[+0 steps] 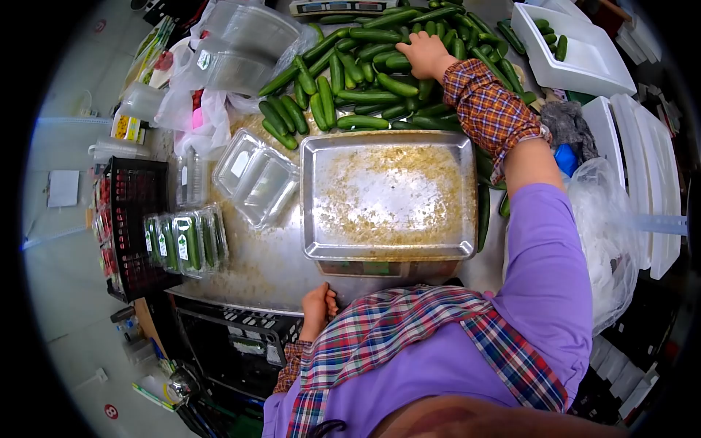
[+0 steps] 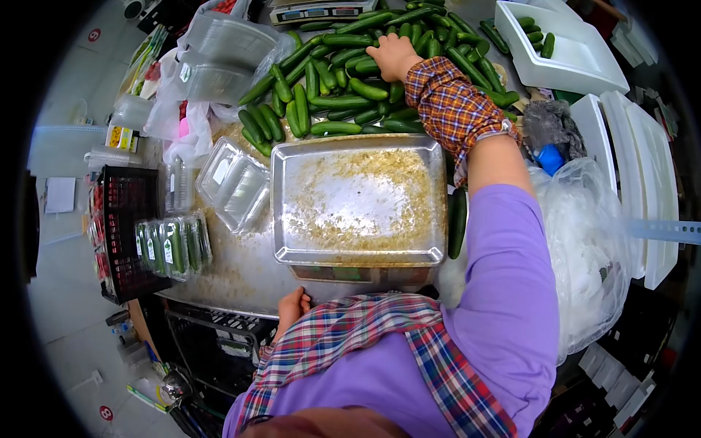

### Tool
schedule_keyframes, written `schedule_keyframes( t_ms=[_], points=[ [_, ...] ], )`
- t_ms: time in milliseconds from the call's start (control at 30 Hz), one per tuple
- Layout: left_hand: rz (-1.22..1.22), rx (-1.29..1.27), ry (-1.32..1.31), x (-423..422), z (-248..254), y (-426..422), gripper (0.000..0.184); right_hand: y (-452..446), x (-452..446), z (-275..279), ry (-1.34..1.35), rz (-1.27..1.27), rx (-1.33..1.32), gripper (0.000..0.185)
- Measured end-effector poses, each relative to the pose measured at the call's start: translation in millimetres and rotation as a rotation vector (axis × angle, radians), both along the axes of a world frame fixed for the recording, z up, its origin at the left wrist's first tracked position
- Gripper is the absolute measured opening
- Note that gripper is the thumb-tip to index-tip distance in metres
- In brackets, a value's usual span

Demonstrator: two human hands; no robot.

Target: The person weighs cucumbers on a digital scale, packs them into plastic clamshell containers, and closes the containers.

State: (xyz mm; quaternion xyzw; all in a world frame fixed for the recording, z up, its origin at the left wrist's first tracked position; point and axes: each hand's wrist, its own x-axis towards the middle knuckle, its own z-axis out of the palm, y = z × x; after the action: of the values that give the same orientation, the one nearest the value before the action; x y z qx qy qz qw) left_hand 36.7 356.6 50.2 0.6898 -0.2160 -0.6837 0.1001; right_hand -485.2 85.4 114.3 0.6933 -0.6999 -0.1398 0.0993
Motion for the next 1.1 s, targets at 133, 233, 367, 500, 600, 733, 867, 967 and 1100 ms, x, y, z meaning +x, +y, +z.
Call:
schedule_keyframes(
  t_ms=[133, 233, 367, 500, 600, 733, 867, 967, 1100],
  points=[
    [-0.042, 0.014, 0.003, 6.9, 1.8, -2.3, 0.033, 10.5, 17.0, 17.5, -0.259, -0.183, -0.05, 0.047],
    [-0.026, 0.003, 0.026, 10.4, -4.6, 2.3, 0.033, 28.5, 34.7, 43.2, -0.862, -0.32, -0.051, 0.062],
    [-0.044, -0.004, 0.038, 6.6, 2.5, -3.4, 0.033, 100.0, 101.8, 92.2, -1.038, -0.153, 0.23, 0.057],
    [-0.07, 0.012, 0.049, 7.7, 1.0, -5.4, 0.033, 158.6, 152.6, 73.9, -0.651, 0.237, 0.173, 0.038],
    [-0.077, 0.003, 0.024, 3.6, 4.9, -4.6, 0.032, 184.4, 169.9, 52.7, -0.557, 0.342, 0.12, 0.061],
    [-0.198, -0.147, 0.025, 7.3, -1.6, 0.7, 0.032, 202.9, 183.1, 31.8, -0.507, 0.44, 0.031, 0.087],
    [-0.133, -0.087, 0.011, 3.0, 2.3, 2.1, 0.032, 203.9, 182.9, 30.3, -0.521, 0.474, 0.017, 0.082],
    [-0.066, -0.035, 0.035, 3.1, -1.3, 2.7, 0.032, 201.0, 186.2, 21.5, -0.56, 0.541, -0.001, 0.079],
    [-0.072, -0.04, 0.04, 1.5, -0.3, 1.9, 0.031, 192.5, 197.4, 10.6, -0.592, 0.608, -0.09, 0.075]
  ],
)
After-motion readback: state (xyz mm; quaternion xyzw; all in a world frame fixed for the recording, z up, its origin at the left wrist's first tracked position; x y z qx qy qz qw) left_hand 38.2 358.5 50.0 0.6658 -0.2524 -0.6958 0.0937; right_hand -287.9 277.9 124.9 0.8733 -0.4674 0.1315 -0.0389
